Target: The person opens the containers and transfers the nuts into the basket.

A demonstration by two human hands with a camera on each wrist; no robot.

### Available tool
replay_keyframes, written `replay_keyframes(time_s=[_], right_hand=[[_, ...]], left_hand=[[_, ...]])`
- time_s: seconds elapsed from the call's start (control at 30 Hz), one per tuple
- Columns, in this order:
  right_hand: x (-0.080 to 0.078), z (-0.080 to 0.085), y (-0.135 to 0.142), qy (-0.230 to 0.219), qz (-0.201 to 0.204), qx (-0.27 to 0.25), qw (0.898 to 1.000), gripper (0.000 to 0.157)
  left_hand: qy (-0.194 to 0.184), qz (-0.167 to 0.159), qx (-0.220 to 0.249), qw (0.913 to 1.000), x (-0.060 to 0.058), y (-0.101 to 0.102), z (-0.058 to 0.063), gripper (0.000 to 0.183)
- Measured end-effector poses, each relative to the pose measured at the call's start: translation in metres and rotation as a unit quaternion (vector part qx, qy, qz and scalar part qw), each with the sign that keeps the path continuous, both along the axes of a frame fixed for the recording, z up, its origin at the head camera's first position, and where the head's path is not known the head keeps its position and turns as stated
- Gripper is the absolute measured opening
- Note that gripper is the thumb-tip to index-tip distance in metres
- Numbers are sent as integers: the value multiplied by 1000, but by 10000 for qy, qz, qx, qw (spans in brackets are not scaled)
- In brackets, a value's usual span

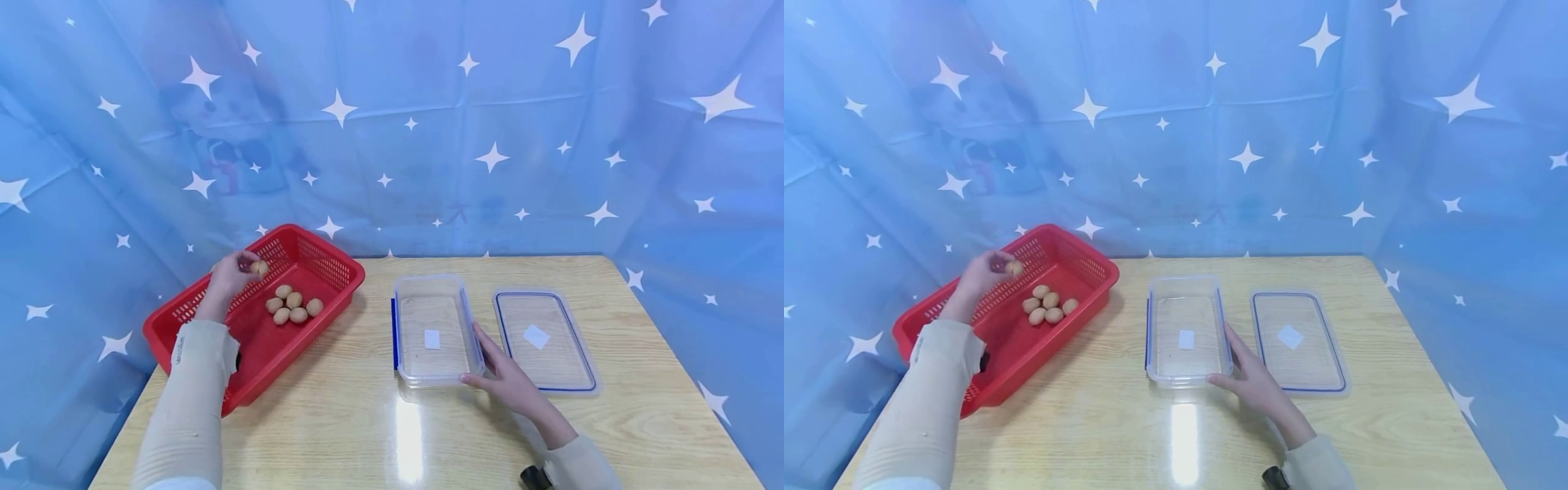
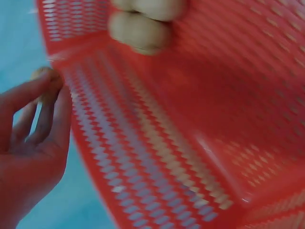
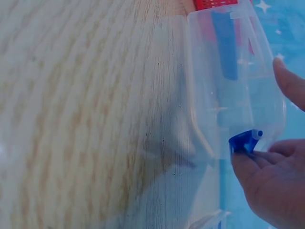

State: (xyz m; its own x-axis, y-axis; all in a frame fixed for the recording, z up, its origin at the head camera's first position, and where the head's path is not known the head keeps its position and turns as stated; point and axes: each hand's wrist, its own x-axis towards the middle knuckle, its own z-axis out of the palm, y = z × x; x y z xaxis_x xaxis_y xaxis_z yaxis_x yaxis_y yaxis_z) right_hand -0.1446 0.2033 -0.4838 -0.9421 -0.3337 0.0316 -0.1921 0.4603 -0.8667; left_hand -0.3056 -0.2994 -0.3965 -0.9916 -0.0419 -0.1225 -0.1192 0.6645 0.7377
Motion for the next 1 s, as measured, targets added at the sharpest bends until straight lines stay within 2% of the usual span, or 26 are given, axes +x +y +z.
replay_keyframes(time_s=[0.13,0.27,0.4,0.53,0.6,0.7,0.77,0.87,0.93,1.0], right_hand=[[2,3,0,-57,3,-26,10000,96],[4,4,0,-97,25,-24,9999,95],[6,3,0,-107,29,-7,9999,95],[6,4,1,-90,-16,51,9999,97],[5,7,1,-16,-17,149,9999,97],[0,19,6,232,-39,451,9987,98],[-8,33,11,523,-118,750,9957,96],[-27,67,23,1171,-359,1273,9843,89],[-45,92,32,1834,-642,1752,9652,82],[-65,115,42,2557,-948,2325,9336,78]], left_hand=[[-498,-560,-407,9964,6,-13,-24,34],[-623,-535,-453,9956,9,-17,-41,33],[-657,-521,-392,9957,11,-16,-50,39],[-910,-586,29,9941,12,-14,-53,49],[-1015,-491,286,9932,12,-13,-52,51],[-875,-375,491,9942,10,-9,-47,51],[-484,-328,356,9977,8,-2,-36,51],[420,-260,-88,9987,4,16,-11,52],[1096,-116,-520,9925,1,34,8,54],[1714,-32,-1036,9797,-4,55,26,58]])
